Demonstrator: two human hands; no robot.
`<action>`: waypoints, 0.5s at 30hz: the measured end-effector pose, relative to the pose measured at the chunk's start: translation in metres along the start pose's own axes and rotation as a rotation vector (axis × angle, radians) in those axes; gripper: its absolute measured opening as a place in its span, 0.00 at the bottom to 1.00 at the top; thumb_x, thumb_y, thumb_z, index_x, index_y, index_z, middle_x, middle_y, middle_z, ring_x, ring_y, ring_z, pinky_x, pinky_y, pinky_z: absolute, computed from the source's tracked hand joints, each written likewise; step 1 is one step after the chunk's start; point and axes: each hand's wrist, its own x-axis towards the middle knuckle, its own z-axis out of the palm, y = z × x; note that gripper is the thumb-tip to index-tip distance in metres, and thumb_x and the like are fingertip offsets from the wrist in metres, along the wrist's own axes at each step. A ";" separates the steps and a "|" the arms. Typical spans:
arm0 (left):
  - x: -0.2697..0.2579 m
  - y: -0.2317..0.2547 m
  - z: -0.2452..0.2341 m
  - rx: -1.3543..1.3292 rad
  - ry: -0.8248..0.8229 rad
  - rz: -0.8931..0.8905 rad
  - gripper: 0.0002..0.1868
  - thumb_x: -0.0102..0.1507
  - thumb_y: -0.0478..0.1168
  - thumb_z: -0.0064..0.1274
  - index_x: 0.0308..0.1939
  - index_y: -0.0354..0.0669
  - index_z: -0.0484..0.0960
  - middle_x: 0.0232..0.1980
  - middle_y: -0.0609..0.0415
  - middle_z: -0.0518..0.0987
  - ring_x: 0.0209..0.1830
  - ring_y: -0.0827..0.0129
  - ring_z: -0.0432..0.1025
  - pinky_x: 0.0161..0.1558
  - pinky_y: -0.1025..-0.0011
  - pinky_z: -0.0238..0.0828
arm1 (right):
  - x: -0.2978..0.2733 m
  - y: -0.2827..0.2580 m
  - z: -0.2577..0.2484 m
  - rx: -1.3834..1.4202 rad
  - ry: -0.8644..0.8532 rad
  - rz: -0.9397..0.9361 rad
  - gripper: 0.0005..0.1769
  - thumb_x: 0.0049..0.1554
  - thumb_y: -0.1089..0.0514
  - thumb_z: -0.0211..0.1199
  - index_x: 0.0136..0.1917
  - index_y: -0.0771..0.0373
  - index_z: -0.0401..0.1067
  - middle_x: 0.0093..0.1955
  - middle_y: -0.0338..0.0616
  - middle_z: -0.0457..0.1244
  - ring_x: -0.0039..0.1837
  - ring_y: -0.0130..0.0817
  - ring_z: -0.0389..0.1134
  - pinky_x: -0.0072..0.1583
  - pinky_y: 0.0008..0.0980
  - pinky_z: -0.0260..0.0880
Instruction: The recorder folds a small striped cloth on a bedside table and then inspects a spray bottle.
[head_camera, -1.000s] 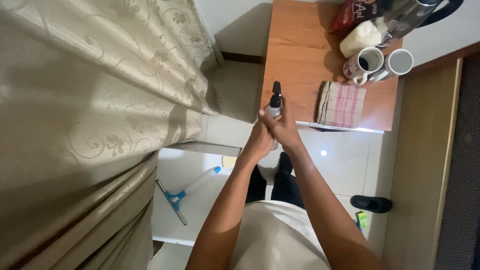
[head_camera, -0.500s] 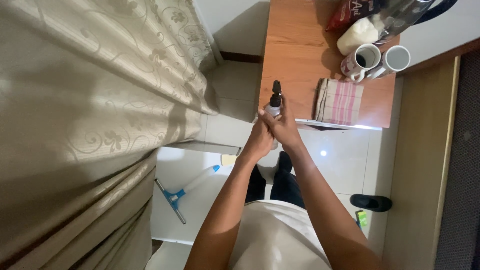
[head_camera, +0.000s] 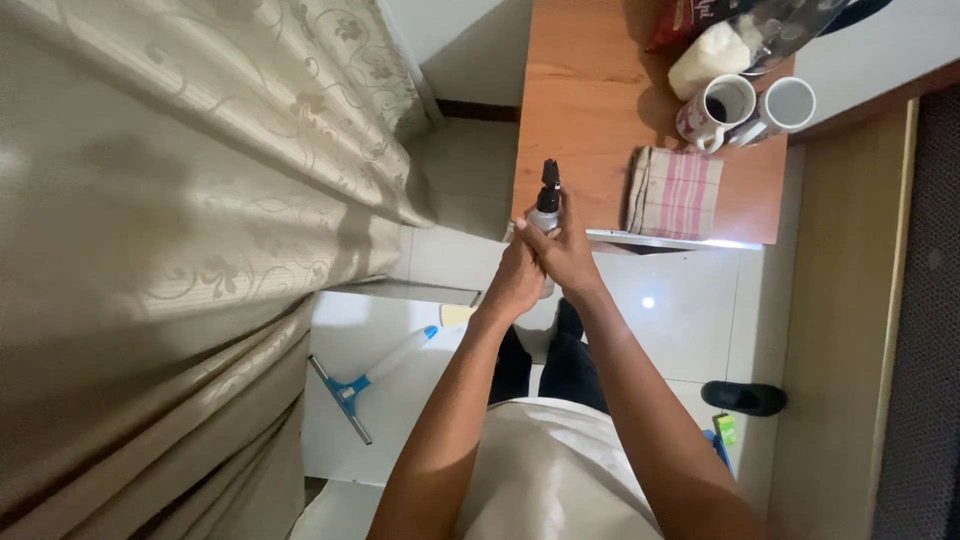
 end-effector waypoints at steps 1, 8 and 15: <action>0.000 0.000 0.001 0.001 -0.001 -0.001 0.28 0.71 0.42 0.40 0.76 0.49 0.57 0.65 0.39 0.77 0.63 0.48 0.74 0.58 0.57 0.73 | 0.000 0.002 -0.002 0.001 0.001 0.001 0.36 0.60 0.61 0.67 0.75 0.58 0.54 0.52 0.41 0.63 0.53 0.29 0.67 0.54 0.33 0.72; -0.010 0.031 -0.005 -0.003 -0.032 -0.110 0.28 0.71 0.44 0.39 0.76 0.49 0.57 0.64 0.40 0.77 0.61 0.49 0.75 0.56 0.57 0.72 | -0.007 -0.005 -0.001 0.029 -0.017 -0.039 0.35 0.59 0.62 0.67 0.74 0.61 0.55 0.50 0.41 0.63 0.50 0.28 0.66 0.53 0.31 0.70; 0.000 -0.011 0.012 0.096 -0.052 -0.047 0.24 0.73 0.44 0.37 0.72 0.44 0.63 0.65 0.39 0.77 0.65 0.50 0.74 0.60 0.57 0.71 | -0.007 -0.005 -0.009 -0.078 -0.003 -0.009 0.32 0.60 0.59 0.68 0.72 0.62 0.56 0.51 0.41 0.63 0.52 0.28 0.67 0.53 0.32 0.72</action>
